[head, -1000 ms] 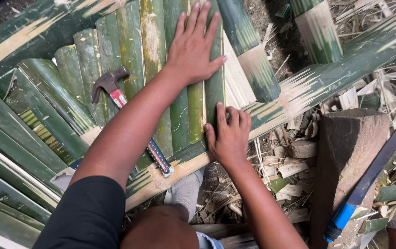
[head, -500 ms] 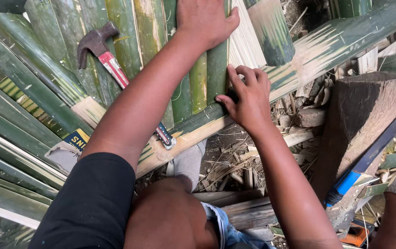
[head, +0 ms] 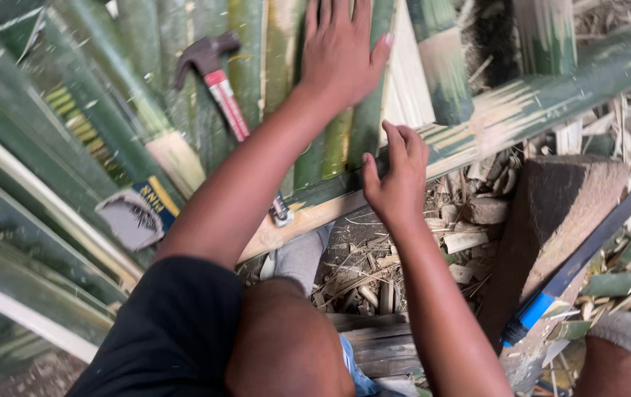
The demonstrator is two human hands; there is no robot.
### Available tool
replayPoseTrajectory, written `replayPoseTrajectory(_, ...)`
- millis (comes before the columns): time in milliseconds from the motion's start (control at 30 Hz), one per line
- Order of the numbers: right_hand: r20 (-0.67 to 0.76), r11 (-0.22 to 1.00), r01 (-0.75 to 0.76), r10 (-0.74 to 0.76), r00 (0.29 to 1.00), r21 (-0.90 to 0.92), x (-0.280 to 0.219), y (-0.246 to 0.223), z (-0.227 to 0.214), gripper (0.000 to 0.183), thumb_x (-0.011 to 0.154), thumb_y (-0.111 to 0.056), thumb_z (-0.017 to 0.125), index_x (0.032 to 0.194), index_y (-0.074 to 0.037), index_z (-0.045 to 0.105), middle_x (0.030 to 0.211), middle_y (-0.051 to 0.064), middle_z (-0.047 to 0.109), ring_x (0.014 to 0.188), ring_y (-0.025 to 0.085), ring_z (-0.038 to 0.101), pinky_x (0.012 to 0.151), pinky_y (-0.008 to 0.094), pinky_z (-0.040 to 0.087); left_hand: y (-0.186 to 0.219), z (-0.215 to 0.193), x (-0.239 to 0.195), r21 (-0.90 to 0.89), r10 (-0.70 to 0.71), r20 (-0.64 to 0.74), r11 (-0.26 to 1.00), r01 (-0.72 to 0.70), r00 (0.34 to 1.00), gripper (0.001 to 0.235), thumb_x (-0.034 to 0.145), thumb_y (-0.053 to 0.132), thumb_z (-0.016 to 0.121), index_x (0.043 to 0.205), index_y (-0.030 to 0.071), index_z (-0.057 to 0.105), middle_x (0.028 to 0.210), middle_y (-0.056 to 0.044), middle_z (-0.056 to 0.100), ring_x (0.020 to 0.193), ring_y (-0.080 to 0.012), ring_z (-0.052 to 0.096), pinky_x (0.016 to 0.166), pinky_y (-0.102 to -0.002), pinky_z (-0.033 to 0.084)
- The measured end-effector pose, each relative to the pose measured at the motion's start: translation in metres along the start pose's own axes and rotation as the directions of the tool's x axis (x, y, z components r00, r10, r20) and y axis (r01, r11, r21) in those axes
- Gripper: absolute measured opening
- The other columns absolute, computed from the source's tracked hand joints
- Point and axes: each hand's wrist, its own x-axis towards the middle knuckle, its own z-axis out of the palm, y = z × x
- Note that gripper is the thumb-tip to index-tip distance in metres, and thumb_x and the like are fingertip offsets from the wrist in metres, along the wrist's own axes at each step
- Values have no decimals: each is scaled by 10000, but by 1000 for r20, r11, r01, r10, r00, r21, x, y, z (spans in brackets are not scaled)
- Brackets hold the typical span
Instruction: The person assembles a bamboo structure by splitting bamboo strips with a machete and nailing them into place with a hammer. They repeatedly cut, position, and secure the strips to form a panel.
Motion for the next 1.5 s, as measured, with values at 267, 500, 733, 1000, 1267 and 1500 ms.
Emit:
replayPoseTrajectory(267,419,1000,18,-24,908,17,-30,-120,62,513,903,-201,718,1318,14,508,1128,279,606,1017,486,604,856,549,506,6,-234,-216,-410,-569,70,732,544,819,308,962,98,610,1262,32,608,1191,-151,667,1084,-308,688,977,-434,569)
replayPoseTrajectory(500,284,993,-112,118,951,-38,-64,-118,32,370,928,-201,689,1205,13,570,878,262,666,783,491,657,674,557,506,-53,-265,-249,245,-440,25,873,422,897,314,848,225,747,1090,38,679,1030,-134,643,1031,-326,593,918,-515,372)
replayPoseTrajectory(733,372,842,-485,383,845,234,-138,-90,-17,283,964,-284,647,1063,-19,662,600,42,576,533,96,487,479,302,407,-43,-186,-171,-64,-216,10,974,216,976,87,926,131,703,1002,89,708,933,-61,614,948,-267,598,944,-498,396)
replayPoseTrajectory(1000,165,825,-509,481,861,247,-149,-35,-30,235,970,-246,660,980,-13,636,622,32,597,557,96,528,508,291,437,-21,-97,-91,-105,-98,92,989,108,991,170,960,121,626,1058,33,733,887,-103,668,696,-288,667,658,-440,510)
replayPoseTrajectory(1267,149,821,-522,501,853,231,-136,-18,-32,313,973,-344,637,972,-31,648,611,55,583,562,132,518,524,341,453,-33,-83,-53,261,-168,469,964,46,867,144,886,105,625,994,51,706,941,-163,683,677,-323,744,541,-446,594)
replayPoseTrajectory(1500,241,765,-616,572,784,187,-114,8,-43,329,968,-353,637,918,-27,632,568,53,571,514,132,518,500,342,431,-23,-105,-56,124,-148,417,987,105,897,314,721,159,666,1013,42,682,914,-198,664,644,-386,718,528,-513,574)
